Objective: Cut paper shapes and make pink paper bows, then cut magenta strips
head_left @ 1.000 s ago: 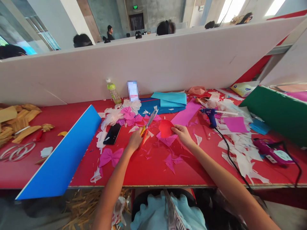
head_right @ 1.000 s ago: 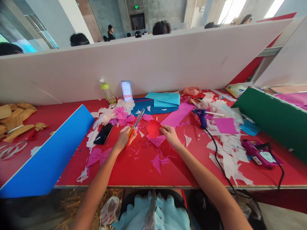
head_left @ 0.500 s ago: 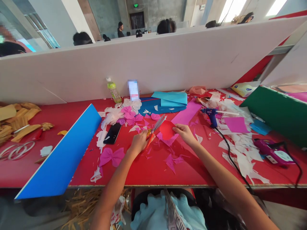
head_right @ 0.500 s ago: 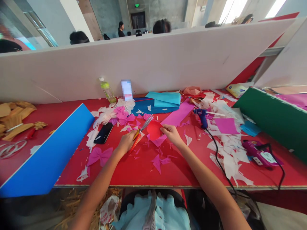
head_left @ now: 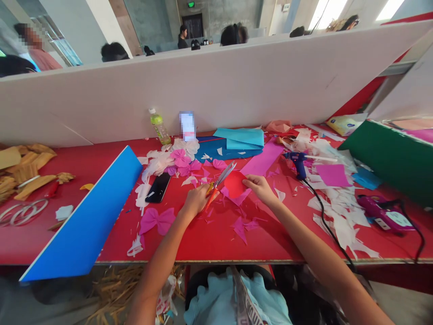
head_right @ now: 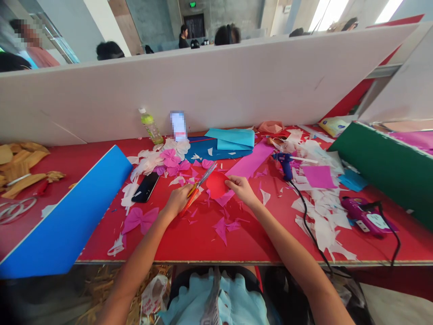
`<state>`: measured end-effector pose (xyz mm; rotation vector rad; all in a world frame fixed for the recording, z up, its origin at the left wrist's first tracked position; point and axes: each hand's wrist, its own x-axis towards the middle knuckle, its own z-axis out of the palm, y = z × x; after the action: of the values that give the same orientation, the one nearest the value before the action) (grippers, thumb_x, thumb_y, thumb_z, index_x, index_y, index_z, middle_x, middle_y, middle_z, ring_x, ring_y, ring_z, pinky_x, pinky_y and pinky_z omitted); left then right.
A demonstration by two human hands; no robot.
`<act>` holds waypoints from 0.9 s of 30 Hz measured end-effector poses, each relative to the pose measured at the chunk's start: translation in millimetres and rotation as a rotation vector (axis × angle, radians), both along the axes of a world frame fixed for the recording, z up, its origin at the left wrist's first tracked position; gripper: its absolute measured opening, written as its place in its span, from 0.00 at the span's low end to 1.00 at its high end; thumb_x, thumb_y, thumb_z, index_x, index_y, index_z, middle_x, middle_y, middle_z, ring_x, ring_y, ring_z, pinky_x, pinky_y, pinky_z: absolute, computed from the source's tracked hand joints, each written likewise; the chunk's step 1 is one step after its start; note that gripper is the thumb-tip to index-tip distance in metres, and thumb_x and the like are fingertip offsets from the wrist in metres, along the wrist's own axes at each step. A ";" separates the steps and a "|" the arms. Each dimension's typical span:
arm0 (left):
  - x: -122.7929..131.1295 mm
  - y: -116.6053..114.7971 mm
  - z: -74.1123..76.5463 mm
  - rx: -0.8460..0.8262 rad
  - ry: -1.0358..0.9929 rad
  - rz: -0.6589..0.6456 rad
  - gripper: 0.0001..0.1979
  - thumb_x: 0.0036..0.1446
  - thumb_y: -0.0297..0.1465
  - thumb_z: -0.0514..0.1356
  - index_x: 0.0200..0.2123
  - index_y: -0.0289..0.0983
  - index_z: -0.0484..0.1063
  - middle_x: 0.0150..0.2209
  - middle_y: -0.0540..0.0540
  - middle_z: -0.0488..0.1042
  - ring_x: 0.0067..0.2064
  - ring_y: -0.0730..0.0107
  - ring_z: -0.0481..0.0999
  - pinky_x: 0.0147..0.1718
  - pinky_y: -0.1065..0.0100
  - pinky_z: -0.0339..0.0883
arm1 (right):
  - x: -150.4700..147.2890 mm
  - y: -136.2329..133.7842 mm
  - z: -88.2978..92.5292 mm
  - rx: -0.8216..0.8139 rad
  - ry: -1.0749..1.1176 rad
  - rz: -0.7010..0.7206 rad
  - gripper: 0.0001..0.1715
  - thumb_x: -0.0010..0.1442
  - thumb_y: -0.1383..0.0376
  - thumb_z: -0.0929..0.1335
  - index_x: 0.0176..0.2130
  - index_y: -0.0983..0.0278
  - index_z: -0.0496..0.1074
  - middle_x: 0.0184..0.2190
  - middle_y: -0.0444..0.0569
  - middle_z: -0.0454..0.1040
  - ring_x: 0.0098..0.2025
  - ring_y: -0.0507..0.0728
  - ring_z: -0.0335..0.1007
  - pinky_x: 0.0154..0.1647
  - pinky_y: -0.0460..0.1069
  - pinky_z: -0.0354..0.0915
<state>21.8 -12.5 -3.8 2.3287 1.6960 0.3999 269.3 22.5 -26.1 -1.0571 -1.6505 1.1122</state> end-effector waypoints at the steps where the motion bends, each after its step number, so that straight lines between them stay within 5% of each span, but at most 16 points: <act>1: -0.3 0.1 0.1 0.002 -0.006 -0.005 0.18 0.60 0.45 0.48 0.40 0.39 0.68 0.38 0.45 0.75 0.41 0.63 0.75 0.33 0.70 0.60 | 0.3 0.2 -0.4 0.000 0.003 0.001 0.17 0.55 0.53 0.64 0.26 0.64 0.67 0.23 0.45 0.70 0.27 0.53 0.64 0.30 0.47 0.60; 16: -13.2 5.7 -1.0 0.113 -0.015 0.026 0.13 0.59 0.39 0.52 0.34 0.38 0.71 0.29 0.45 0.75 0.34 0.65 0.74 0.32 0.69 0.60 | 0.4 -1.4 6.7 0.009 -0.011 0.021 0.17 0.55 0.54 0.63 0.24 0.64 0.66 0.22 0.44 0.69 0.26 0.52 0.63 0.29 0.47 0.58; 22: -15.9 4.2 0.5 0.069 0.003 -0.049 0.09 0.57 0.29 0.52 0.41 0.35 0.67 0.36 0.44 0.75 0.36 0.65 0.74 0.35 0.68 0.64 | 0.2 -2.7 7.0 0.051 -0.059 0.048 0.17 0.56 0.56 0.63 0.24 0.64 0.65 0.21 0.43 0.67 0.25 0.51 0.61 0.28 0.46 0.56; 27: -12.7 -0.7 6.1 0.075 0.131 -0.073 0.20 0.57 0.29 0.53 0.53 0.36 0.58 0.52 0.38 0.68 0.48 0.60 0.72 0.41 0.65 0.66 | 0.1 -4.3 10.7 0.071 -0.124 0.041 0.17 0.56 0.55 0.62 0.24 0.65 0.64 0.21 0.43 0.63 0.24 0.50 0.57 0.26 0.46 0.54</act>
<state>9.1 -13.2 2.3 2.5134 1.6735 0.3084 269.3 18.3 -15.4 -1.0686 -1.8039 1.0238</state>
